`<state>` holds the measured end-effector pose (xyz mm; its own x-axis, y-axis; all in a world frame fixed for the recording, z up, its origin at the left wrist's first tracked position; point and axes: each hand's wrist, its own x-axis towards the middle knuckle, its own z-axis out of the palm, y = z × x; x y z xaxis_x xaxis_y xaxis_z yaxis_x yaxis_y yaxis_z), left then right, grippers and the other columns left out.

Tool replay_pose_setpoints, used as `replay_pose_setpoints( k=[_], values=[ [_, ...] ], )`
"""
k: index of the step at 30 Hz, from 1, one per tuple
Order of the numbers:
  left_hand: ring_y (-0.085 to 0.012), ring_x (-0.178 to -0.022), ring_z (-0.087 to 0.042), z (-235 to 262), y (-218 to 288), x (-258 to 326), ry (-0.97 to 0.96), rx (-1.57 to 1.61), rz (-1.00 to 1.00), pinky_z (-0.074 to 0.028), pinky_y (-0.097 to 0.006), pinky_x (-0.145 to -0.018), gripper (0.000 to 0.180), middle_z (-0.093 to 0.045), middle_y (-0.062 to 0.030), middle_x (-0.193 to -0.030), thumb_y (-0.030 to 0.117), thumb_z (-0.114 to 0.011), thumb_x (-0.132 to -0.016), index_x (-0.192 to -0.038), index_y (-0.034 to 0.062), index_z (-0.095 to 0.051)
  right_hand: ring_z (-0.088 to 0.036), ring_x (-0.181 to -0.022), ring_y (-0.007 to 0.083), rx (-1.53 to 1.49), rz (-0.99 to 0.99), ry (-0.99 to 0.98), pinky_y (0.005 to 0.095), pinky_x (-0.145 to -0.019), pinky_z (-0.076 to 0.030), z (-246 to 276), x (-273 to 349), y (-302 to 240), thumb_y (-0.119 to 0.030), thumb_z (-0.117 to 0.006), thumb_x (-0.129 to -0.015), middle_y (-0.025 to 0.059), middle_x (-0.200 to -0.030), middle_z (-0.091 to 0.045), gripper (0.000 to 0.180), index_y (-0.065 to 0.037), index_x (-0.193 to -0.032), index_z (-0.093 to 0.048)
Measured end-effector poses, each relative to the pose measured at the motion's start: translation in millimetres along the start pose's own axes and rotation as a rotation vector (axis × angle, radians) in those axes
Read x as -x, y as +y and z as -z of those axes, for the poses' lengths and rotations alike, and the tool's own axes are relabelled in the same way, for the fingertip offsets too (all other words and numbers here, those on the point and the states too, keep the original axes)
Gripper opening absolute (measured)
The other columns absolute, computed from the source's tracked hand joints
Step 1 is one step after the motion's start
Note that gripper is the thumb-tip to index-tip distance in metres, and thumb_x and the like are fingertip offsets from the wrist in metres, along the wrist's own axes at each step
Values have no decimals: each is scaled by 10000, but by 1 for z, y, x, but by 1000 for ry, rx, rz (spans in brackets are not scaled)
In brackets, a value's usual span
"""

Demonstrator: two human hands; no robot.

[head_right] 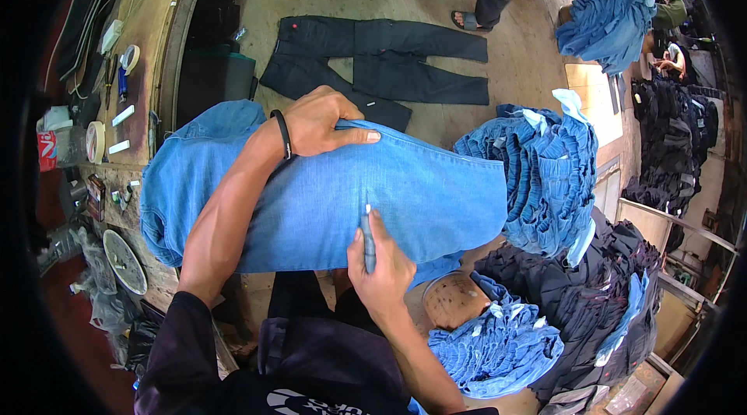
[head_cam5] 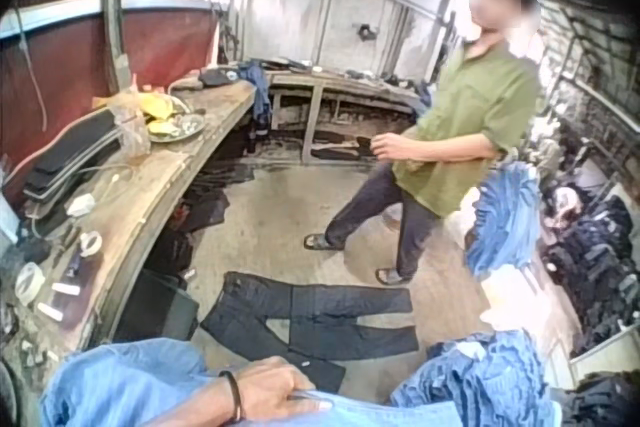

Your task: The person picks up a pair of light blue jeans and uses a rotary cutter to make small cuts and distress marks on the fabric. The person works on different areas of the jeans, including the thigh and knee, while other workers are visible in the background.

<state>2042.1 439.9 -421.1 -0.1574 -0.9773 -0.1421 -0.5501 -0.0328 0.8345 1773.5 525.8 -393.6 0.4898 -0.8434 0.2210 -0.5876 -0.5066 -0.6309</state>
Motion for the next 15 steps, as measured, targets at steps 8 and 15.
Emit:
replay_pose_setpoints(
  k=[8, 15],
  values=[
    [-433, -661, -662, -2, -5, -1, 58, 2, -89, -498, -483, -626, 547, -661, -276, -722, 485, -737, -972, -856, -49, -772, -669, -552, 245, 54, 58, 29, 346, -538, -539, -9, -23, -7, -9, -795, -870, 149, -822, -740, 410, 54, -1264, -700],
    [-410, -646, -659, -1, -4, -1, 43, 14, -50, -502, -469, -631, 545, -667, -273, -729, 476, -733, -979, -848, -52, -773, -663, -538, 241, 86, 9, -70, 335, -516, -522, 7, 8, -7, -24, -793, -874, 124, -739, -708, 415, 49, -1271, -698]
  ],
)
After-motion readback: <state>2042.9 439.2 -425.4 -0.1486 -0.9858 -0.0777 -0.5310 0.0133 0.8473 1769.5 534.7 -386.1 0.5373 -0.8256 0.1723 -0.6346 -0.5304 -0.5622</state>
